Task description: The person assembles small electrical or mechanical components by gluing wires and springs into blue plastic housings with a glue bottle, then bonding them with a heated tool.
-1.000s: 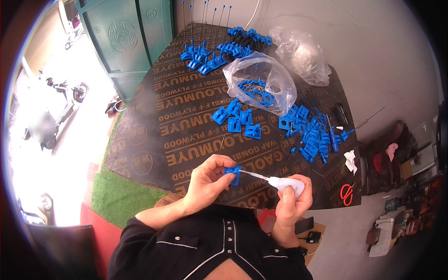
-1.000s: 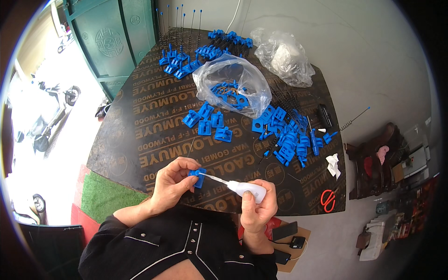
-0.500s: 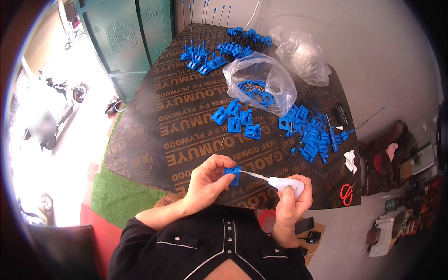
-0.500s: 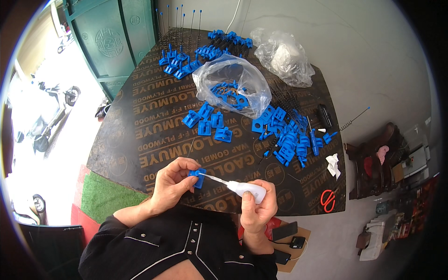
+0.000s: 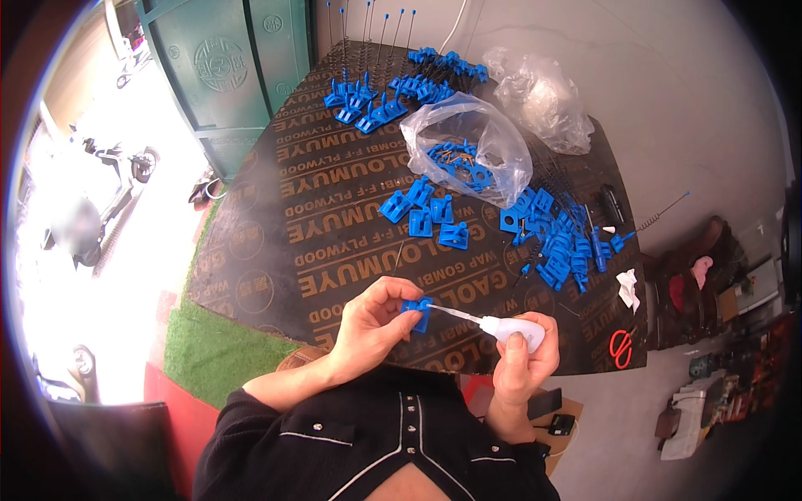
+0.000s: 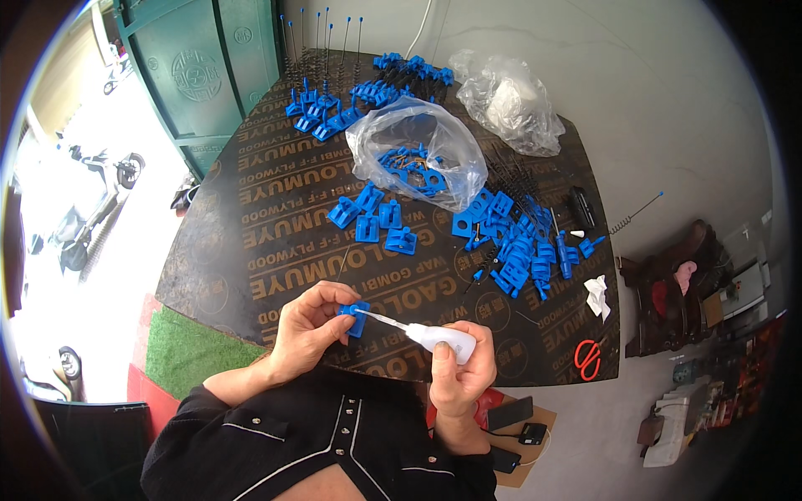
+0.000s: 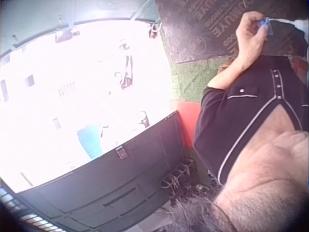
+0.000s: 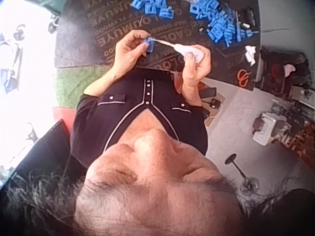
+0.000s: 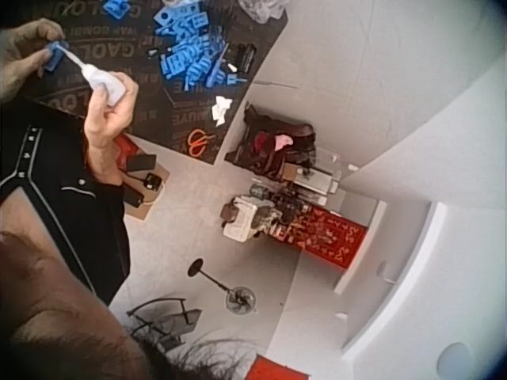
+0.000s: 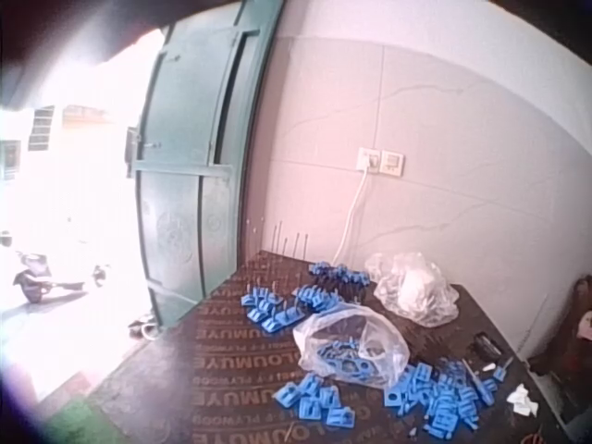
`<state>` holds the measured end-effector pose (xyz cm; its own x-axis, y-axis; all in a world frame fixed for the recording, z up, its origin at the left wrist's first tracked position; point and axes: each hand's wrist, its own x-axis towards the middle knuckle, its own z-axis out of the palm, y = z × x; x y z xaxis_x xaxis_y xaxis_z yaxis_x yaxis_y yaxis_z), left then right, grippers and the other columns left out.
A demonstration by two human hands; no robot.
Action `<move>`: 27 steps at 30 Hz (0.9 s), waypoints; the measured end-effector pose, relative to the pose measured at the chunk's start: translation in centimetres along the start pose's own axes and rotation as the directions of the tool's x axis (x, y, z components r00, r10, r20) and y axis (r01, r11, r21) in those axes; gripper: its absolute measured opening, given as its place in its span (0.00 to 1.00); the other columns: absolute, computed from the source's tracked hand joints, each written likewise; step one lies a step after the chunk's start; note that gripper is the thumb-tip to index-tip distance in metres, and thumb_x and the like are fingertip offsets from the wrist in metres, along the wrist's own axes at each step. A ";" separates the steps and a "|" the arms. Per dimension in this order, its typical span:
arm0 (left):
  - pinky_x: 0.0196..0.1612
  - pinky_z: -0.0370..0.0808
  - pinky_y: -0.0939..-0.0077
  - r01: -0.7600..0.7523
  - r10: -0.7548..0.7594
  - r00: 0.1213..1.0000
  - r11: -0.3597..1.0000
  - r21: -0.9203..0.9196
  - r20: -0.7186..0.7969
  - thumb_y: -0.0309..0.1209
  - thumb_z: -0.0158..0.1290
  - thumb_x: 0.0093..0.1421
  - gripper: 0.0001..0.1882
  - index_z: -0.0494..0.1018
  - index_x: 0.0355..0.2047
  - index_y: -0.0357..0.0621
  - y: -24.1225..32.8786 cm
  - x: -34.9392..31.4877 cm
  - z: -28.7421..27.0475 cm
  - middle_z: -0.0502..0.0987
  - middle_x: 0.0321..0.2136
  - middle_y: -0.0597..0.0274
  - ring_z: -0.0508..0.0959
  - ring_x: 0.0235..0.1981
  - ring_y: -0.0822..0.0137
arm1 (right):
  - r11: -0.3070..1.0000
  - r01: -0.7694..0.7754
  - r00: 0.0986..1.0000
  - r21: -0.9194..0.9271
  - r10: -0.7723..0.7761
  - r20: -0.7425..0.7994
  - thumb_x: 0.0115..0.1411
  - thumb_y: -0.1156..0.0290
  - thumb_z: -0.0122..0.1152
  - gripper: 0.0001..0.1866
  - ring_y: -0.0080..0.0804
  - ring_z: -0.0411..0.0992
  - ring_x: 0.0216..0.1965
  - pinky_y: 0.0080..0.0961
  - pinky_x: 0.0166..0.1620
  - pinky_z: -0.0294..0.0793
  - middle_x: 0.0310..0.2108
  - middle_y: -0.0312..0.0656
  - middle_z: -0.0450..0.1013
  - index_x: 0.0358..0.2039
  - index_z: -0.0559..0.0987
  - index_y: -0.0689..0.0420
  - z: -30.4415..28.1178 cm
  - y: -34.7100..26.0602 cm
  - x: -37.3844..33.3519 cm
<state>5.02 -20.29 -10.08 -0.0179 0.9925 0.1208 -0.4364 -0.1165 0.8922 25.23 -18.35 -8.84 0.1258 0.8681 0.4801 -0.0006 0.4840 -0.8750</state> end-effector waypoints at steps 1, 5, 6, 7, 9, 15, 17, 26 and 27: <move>0.31 0.72 0.88 0.000 0.000 1.000 1.000 0.000 0.000 0.16 0.52 0.59 0.12 0.69 0.44 0.36 0.0 0.0 0.0 0.69 0.43 0.65 0.73 0.36 0.80 | 1.000 0.005 1.000 -0.006 -0.005 0.001 0.56 0.68 0.60 0.15 0.15 0.65 0.23 0.08 0.24 0.63 0.29 0.36 0.70 0.39 0.71 0.64 0.0 0.0 0.0; 0.31 0.72 0.89 -0.005 0.005 1.000 1.000 0.007 0.003 0.16 0.52 0.59 0.12 0.69 0.43 0.36 0.0 0.0 -0.1 0.69 0.43 0.65 0.73 0.36 0.80 | 1.000 0.012 1.000 -0.014 -0.012 0.017 0.56 0.68 0.60 0.15 0.15 0.66 0.23 0.08 0.24 0.63 0.28 0.36 0.70 0.39 0.71 0.64 -0.1 0.1 0.0; 0.31 0.72 0.89 -0.007 0.007 1.000 1.000 0.007 0.002 0.16 0.52 0.59 0.12 0.69 0.43 0.36 0.0 0.0 -0.1 0.69 0.43 0.65 0.73 0.36 0.80 | 1.000 0.012 1.000 -0.015 -0.011 0.018 0.56 0.68 0.60 0.15 0.15 0.66 0.23 0.08 0.24 0.63 0.28 0.36 0.70 0.39 0.71 0.64 -0.2 0.1 0.0; 0.31 0.72 0.89 -0.006 0.006 1.000 1.000 0.006 0.002 0.16 0.52 0.59 0.12 0.69 0.43 0.36 0.0 0.0 -0.1 0.69 0.43 0.65 0.73 0.36 0.80 | 1.000 0.015 1.000 -0.020 -0.015 0.016 0.56 0.68 0.60 0.15 0.15 0.66 0.23 0.08 0.24 0.64 0.28 0.36 0.70 0.39 0.71 0.64 -0.2 0.1 0.0; 0.31 0.72 0.89 -0.013 0.013 1.000 1.000 0.007 0.005 0.16 0.51 0.59 0.12 0.69 0.43 0.36 0.0 0.0 -0.1 0.69 0.43 0.65 0.74 0.36 0.80 | 1.000 0.018 1.000 -0.026 -0.018 0.015 0.56 0.68 0.60 0.15 0.15 0.66 0.23 0.08 0.24 0.64 0.28 0.37 0.70 0.39 0.71 0.64 -0.2 0.1 0.0; 0.31 0.72 0.88 -0.017 0.017 1.000 1.000 0.014 0.005 0.16 0.51 0.59 0.12 0.69 0.43 0.36 -0.2 0.0 -0.2 0.69 0.43 0.65 0.74 0.36 0.80 | 0.999 0.026 1.000 -0.030 -0.025 0.005 0.56 0.68 0.60 0.16 0.16 0.67 0.24 0.08 0.24 0.64 0.29 0.37 0.71 0.40 0.71 0.64 -0.1 0.1 0.0; 0.31 0.72 0.88 -0.015 0.015 1.000 1.000 0.014 0.005 0.16 0.51 0.59 0.12 0.69 0.43 0.36 -0.1 0.0 -0.2 0.69 0.43 0.65 0.74 0.36 0.80 | 1.000 0.017 1.000 -0.016 -0.017 0.001 0.55 0.68 0.61 0.16 0.16 0.67 0.24 0.08 0.24 0.64 0.29 0.37 0.71 0.40 0.71 0.64 0.0 0.1 0.0; 0.31 0.72 0.88 -0.004 0.004 1.000 1.000 0.015 0.005 0.16 0.52 0.60 0.12 0.69 0.43 0.36 0.0 0.0 -0.1 0.69 0.43 0.65 0.74 0.36 0.80 | 1.000 -0.001 1.000 0.011 0.001 0.011 0.56 0.68 0.60 0.15 0.15 0.64 0.22 0.09 0.23 0.61 0.28 0.36 0.70 0.39 0.71 0.64 0.0 0.1 0.0; 0.31 0.72 0.88 -0.003 0.003 1.000 1.000 0.014 0.004 0.16 0.52 0.59 0.12 0.69 0.43 0.36 0.0 0.0 -0.2 0.69 0.43 0.65 0.74 0.36 0.80 | 1.000 -0.001 1.000 0.012 0.001 0.011 0.56 0.68 0.60 0.15 0.15 0.64 0.22 0.09 0.23 0.61 0.28 0.36 0.70 0.39 0.71 0.64 0.0 0.2 0.0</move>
<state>4.90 -20.32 -10.17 -0.0152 0.9920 0.1250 -0.4241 -0.1196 0.8977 25.23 -18.28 -8.99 0.1151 0.8697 0.4800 -0.0122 0.4844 -0.8747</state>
